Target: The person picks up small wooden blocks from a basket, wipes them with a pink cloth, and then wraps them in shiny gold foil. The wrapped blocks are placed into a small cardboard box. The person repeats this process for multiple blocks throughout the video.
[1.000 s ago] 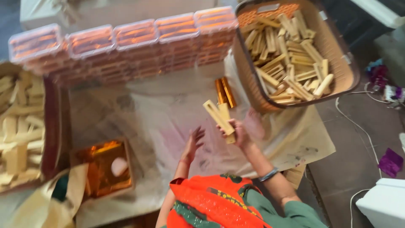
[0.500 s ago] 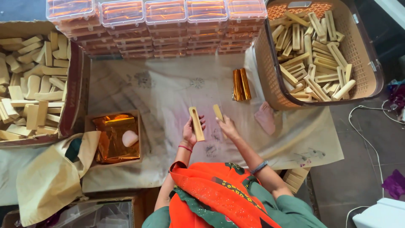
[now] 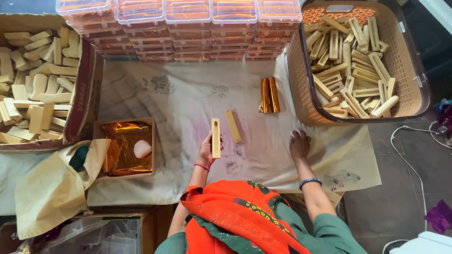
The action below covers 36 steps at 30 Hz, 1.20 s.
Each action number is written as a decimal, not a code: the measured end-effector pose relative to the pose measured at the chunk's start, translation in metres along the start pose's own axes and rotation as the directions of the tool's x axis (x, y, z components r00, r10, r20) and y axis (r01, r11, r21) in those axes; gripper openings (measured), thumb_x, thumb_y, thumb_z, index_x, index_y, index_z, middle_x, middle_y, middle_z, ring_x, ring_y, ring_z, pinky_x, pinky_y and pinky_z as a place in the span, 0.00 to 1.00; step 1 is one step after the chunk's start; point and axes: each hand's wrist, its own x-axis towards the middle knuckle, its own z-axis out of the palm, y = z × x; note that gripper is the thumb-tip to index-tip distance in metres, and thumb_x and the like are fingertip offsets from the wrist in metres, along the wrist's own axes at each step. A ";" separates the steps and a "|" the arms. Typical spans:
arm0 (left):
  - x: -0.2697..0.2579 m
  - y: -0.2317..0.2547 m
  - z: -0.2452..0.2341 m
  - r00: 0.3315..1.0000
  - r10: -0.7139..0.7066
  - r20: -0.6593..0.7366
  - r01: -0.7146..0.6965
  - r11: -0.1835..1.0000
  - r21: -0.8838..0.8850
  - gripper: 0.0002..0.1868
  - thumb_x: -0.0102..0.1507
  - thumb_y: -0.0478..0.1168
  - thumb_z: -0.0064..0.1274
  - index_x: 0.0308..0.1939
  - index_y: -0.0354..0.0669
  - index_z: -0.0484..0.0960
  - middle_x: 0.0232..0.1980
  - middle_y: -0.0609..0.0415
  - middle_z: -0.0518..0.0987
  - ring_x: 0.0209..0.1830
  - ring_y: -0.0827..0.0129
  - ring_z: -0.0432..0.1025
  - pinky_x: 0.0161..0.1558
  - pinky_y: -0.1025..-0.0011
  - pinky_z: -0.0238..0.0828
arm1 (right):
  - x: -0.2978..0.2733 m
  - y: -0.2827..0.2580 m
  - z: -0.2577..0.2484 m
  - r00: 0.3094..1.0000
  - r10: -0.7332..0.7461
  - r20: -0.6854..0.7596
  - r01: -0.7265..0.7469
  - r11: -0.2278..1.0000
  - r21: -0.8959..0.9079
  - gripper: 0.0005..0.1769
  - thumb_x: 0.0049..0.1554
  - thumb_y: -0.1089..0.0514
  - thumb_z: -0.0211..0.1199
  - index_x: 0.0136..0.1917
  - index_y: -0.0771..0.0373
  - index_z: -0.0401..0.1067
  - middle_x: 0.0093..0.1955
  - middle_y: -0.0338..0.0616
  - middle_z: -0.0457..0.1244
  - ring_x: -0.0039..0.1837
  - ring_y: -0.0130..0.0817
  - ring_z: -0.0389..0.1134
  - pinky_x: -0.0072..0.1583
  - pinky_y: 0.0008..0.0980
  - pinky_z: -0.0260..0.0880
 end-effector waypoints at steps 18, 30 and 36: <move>-0.021 0.000 0.049 0.997 0.063 0.054 -0.076 0.956 0.284 0.20 0.71 0.59 0.46 0.52 0.49 0.77 0.36 0.60 0.77 0.28 0.75 0.72 0.28 0.73 0.73 | -0.061 -0.266 -0.119 0.891 -0.394 -0.227 0.437 0.605 0.665 0.18 0.59 0.61 0.61 0.62 0.65 0.71 0.65 0.51 0.61 0.66 0.51 0.63 0.65 0.45 0.67; -0.028 0.010 0.047 0.990 0.118 0.076 -0.140 0.864 0.484 0.22 0.71 0.58 0.45 0.53 0.45 0.80 0.31 0.58 0.76 0.23 0.74 0.71 0.24 0.74 0.71 | -0.042 -0.274 -0.155 0.781 -0.501 -0.372 0.624 0.616 0.481 0.14 0.56 0.62 0.65 0.56 0.61 0.76 0.63 0.45 0.63 0.66 0.49 0.62 0.68 0.44 0.64; -0.024 0.001 0.051 0.973 0.203 0.110 -0.230 0.799 0.556 0.21 0.71 0.55 0.46 0.60 0.49 0.81 0.37 0.62 0.77 0.27 0.80 0.68 0.27 0.78 0.68 | -0.089 -0.267 -0.126 0.932 -0.312 -0.183 0.337 0.568 0.751 0.26 0.55 0.62 0.63 0.68 0.66 0.70 0.66 0.53 0.59 0.67 0.52 0.62 0.67 0.44 0.64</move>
